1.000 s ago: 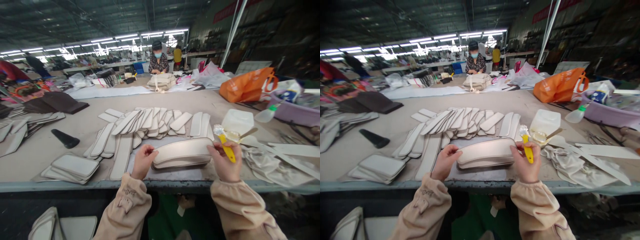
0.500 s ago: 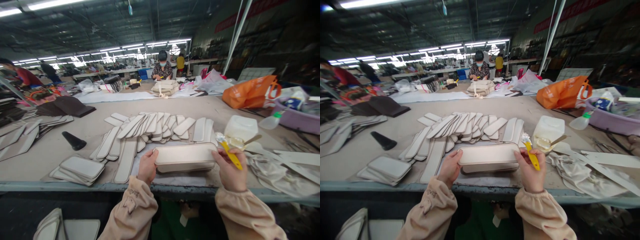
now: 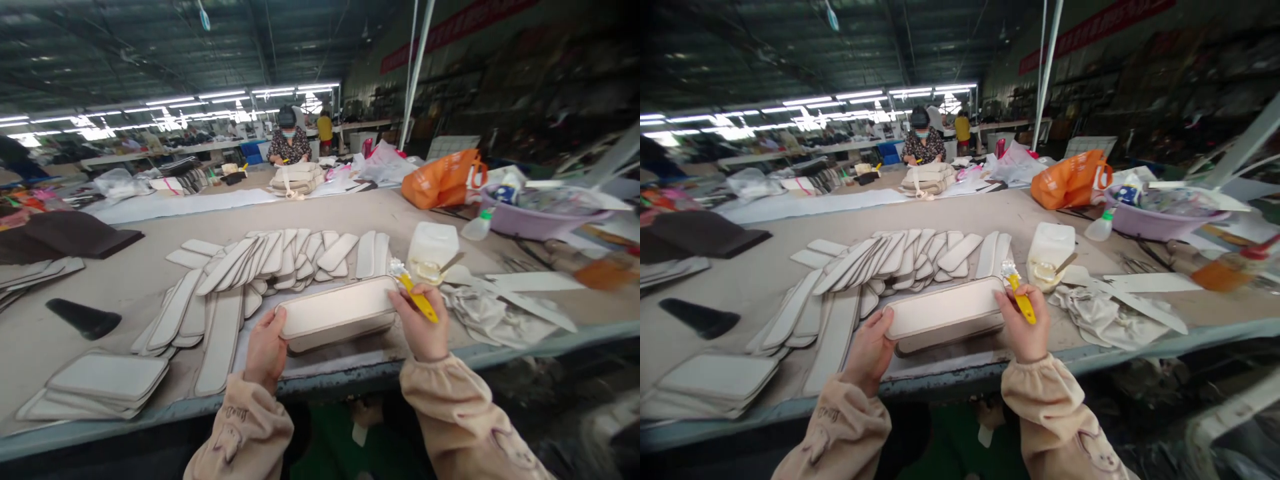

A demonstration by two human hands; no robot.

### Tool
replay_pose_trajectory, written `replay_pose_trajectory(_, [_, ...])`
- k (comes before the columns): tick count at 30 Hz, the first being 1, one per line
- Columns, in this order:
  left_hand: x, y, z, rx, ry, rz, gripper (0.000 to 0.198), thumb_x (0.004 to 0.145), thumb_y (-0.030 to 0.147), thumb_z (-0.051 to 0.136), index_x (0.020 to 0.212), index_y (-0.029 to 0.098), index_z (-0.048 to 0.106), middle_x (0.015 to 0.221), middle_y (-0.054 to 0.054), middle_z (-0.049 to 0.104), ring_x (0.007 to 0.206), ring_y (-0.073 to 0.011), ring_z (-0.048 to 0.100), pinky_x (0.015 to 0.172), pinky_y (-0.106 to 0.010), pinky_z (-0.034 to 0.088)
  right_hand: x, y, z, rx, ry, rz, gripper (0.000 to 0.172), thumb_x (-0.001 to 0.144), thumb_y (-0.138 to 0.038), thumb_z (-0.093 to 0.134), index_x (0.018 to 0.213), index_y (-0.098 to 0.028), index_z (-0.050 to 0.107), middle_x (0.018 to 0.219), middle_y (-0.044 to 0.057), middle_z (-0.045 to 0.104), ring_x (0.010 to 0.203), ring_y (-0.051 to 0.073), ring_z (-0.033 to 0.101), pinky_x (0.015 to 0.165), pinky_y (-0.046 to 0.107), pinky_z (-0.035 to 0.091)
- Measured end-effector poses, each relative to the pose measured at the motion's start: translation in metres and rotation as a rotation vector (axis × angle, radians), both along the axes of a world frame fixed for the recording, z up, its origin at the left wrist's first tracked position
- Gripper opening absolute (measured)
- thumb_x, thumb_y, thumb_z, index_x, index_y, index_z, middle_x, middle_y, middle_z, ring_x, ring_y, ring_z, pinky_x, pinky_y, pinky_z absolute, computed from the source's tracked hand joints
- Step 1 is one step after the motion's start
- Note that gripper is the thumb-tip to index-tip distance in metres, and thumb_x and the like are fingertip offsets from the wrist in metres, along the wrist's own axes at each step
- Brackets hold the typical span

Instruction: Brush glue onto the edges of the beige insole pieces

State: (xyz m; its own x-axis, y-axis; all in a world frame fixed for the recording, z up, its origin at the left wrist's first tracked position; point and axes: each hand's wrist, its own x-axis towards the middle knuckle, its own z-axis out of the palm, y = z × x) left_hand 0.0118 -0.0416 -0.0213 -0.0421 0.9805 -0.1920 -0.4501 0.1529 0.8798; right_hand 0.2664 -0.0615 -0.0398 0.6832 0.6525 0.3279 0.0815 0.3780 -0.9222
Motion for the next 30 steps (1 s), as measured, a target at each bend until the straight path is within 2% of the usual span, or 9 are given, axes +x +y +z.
replay_pose_trajectory(4, [-0.015,-0.004,0.006,-0.032,0.079,-0.195,0.016,0.068,0.028,0.072,0.080,0.018,0.069,0.081,-0.003,0.072,0.072,-0.0177,0.066,0.060,-0.024,0.050,0.005,-0.003,0.010,0.014,0.037,0.030,0.041,0.063,-0.034,0.081,0.084,-0.022,0.048,0.074,-0.004,0.062,0.069,0.012,0.062,0.067,0.026,0.051])
replay_pose_trajectory(7, [-0.019,-0.016,0.014,-0.099,0.080,-0.464,0.034,0.063,0.030,0.074,0.093,0.016,0.072,0.084,-0.009,0.072,0.069,-0.0211,0.067,0.056,-0.026,0.050,0.011,-0.005,0.022,0.044,0.073,0.065,0.041,0.062,-0.032,0.081,0.083,-0.023,0.047,0.074,-0.005,0.062,0.069,0.012,0.062,0.066,0.026,0.050])
replay_pose_trajectory(10, [-0.008,-0.033,0.019,-0.190,0.098,-0.776,0.049,0.065,0.045,0.074,0.102,0.013,0.072,0.088,-0.016,0.072,0.075,-0.0300,0.069,0.056,-0.032,0.051,0.016,-0.006,0.031,0.059,0.064,0.124,0.040,0.063,-0.032,0.081,0.082,-0.023,0.046,0.074,-0.005,0.062,0.068,0.012,0.062,0.066,0.027,0.050])
replay_pose_trajectory(12, [0.006,-0.043,0.016,-0.199,0.115,-0.938,0.053,0.062,0.051,0.076,0.098,0.012,0.073,0.085,-0.017,0.072,0.072,-0.0293,0.069,0.057,-0.032,0.050,0.020,-0.007,0.034,0.061,0.059,0.156,0.041,0.062,-0.033,0.081,0.083,-0.023,0.046,0.075,-0.005,0.063,0.070,0.013,0.063,0.068,0.028,0.051])
replay_pose_trajectory(15, [0.027,-0.051,0.005,-0.161,0.114,-1.083,0.055,0.057,0.053,0.080,0.091,0.010,0.074,0.080,-0.015,0.071,0.065,-0.0237,0.066,0.056,-0.029,0.048,0.025,-0.007,0.036,0.067,0.081,0.183,0.043,0.061,-0.033,0.082,0.083,-0.024,0.046,0.077,-0.004,0.065,0.072,0.014,0.063,0.071,0.029,0.051])
replay_pose_trajectory(17, [0.041,-0.054,-0.002,-0.190,0.113,-1.098,0.053,0.061,0.053,0.078,0.091,0.009,0.073,0.081,-0.015,0.071,0.064,-0.0216,0.066,0.057,-0.029,0.048,0.028,-0.006,0.036,0.078,0.107,0.199,0.044,0.061,-0.032,0.082,0.082,-0.024,0.045,0.075,-0.004,0.064,0.071,0.013,0.062,0.070,0.028,0.050])
replay_pose_trajectory(21, [0.066,-0.066,-0.014,-0.281,0.158,-0.931,0.048,0.073,0.051,0.070,0.093,0.008,0.069,0.080,-0.015,0.072,0.062,-0.0200,0.066,0.055,-0.028,0.050,0.030,-0.005,0.033,0.084,0.112,0.196,0.044,0.063,-0.033,0.081,0.082,-0.024,0.043,0.067,-0.007,0.054,0.063,0.011,0.055,0.062,0.024,0.045])
replay_pose_trajectory(26, [0.086,-0.079,-0.020,-0.298,0.153,-0.845,0.047,0.075,0.051,0.068,0.091,0.007,0.066,0.076,-0.016,0.071,0.061,-0.0207,0.067,0.053,-0.028,0.051,0.029,-0.005,0.025,0.042,0.088,0.158,0.048,0.060,-0.033,0.082,0.084,-0.024,0.042,0.073,-0.007,0.049,0.059,0.009,0.047,0.054,0.022,0.040])
replay_pose_trajectory(30, [0.091,-0.080,-0.025,-0.302,0.165,-0.817,0.045,0.075,0.050,0.069,0.089,0.007,0.066,0.070,-0.014,0.070,0.054,-0.0186,0.064,0.048,-0.027,0.049,0.030,-0.005,0.020,0.021,0.033,0.131,0.045,0.063,-0.032,0.080,0.085,-0.025,0.041,0.067,-0.008,0.043,0.055,0.010,0.041,0.052,0.022,0.035])
